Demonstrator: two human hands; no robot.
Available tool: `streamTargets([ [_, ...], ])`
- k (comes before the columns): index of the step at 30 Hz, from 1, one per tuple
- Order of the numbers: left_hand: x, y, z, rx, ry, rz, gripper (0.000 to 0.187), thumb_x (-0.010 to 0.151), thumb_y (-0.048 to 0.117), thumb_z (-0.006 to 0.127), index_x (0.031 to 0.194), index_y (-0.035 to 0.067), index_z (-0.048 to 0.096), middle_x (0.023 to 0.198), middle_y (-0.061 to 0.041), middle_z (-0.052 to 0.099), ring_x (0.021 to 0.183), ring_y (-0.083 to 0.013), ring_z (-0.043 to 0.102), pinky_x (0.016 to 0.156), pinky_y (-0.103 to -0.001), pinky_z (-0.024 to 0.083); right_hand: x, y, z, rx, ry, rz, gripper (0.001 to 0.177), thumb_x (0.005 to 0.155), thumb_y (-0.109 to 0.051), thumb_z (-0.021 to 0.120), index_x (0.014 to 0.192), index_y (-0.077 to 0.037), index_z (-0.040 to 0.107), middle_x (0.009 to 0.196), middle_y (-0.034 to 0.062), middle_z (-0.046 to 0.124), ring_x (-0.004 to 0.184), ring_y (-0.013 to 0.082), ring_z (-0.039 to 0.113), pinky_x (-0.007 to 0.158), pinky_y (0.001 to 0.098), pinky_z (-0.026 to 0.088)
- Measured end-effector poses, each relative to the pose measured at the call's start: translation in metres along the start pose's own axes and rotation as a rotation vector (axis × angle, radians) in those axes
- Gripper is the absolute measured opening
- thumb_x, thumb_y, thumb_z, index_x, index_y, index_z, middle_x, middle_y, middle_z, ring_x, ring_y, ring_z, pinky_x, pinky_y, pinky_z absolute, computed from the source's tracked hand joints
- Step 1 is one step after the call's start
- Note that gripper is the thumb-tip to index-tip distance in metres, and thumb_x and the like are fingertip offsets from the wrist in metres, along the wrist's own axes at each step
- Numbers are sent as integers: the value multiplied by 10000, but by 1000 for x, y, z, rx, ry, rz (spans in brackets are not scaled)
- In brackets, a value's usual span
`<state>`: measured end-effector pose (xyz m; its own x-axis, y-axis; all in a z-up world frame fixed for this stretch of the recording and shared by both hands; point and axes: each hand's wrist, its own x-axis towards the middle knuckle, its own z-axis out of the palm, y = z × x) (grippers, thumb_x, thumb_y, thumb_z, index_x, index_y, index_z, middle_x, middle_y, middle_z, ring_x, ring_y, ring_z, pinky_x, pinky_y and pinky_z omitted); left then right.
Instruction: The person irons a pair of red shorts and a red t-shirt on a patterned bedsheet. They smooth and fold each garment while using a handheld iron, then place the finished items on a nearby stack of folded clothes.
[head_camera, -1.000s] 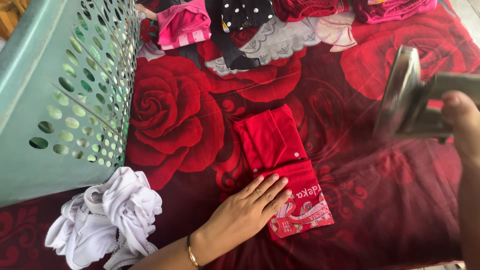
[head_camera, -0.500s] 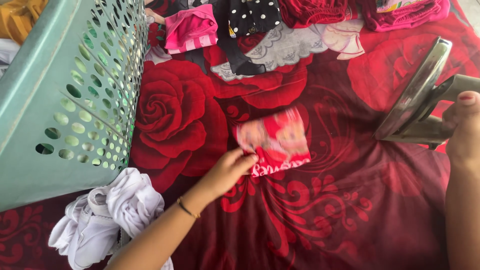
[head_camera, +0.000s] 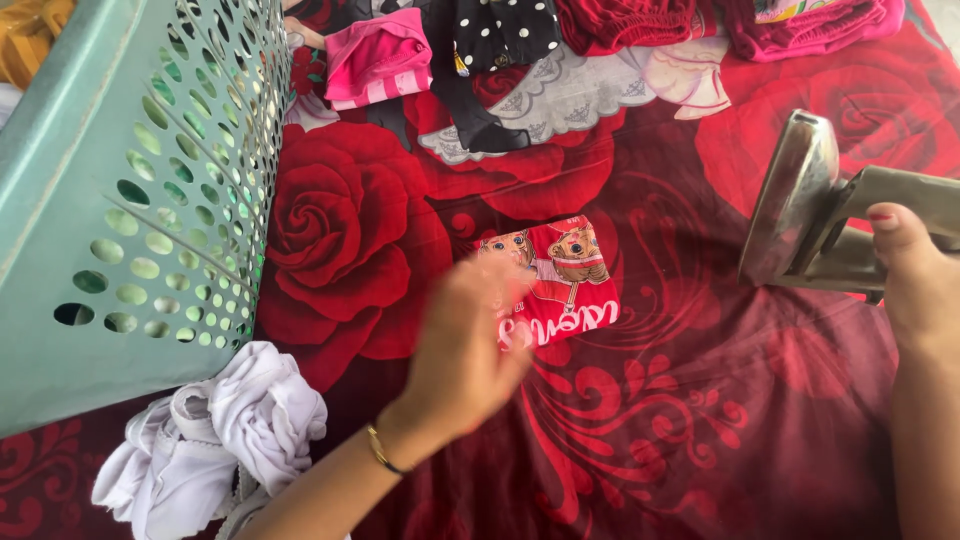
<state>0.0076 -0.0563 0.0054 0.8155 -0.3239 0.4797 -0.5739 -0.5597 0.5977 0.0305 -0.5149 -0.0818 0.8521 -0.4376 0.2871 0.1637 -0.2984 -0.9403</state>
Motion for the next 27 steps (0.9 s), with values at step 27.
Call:
streamTargets([
  [27,-23,13,20,308,-114,985,91,1061,182,645,1110,126,698,1188,-4,668,1251,-187,609,1049,-335,539,-11,-216,238,-1050,-762,-878,682,777,-807,603,1067,-211,763,535,75,653,484,279,675,494,416,536],
])
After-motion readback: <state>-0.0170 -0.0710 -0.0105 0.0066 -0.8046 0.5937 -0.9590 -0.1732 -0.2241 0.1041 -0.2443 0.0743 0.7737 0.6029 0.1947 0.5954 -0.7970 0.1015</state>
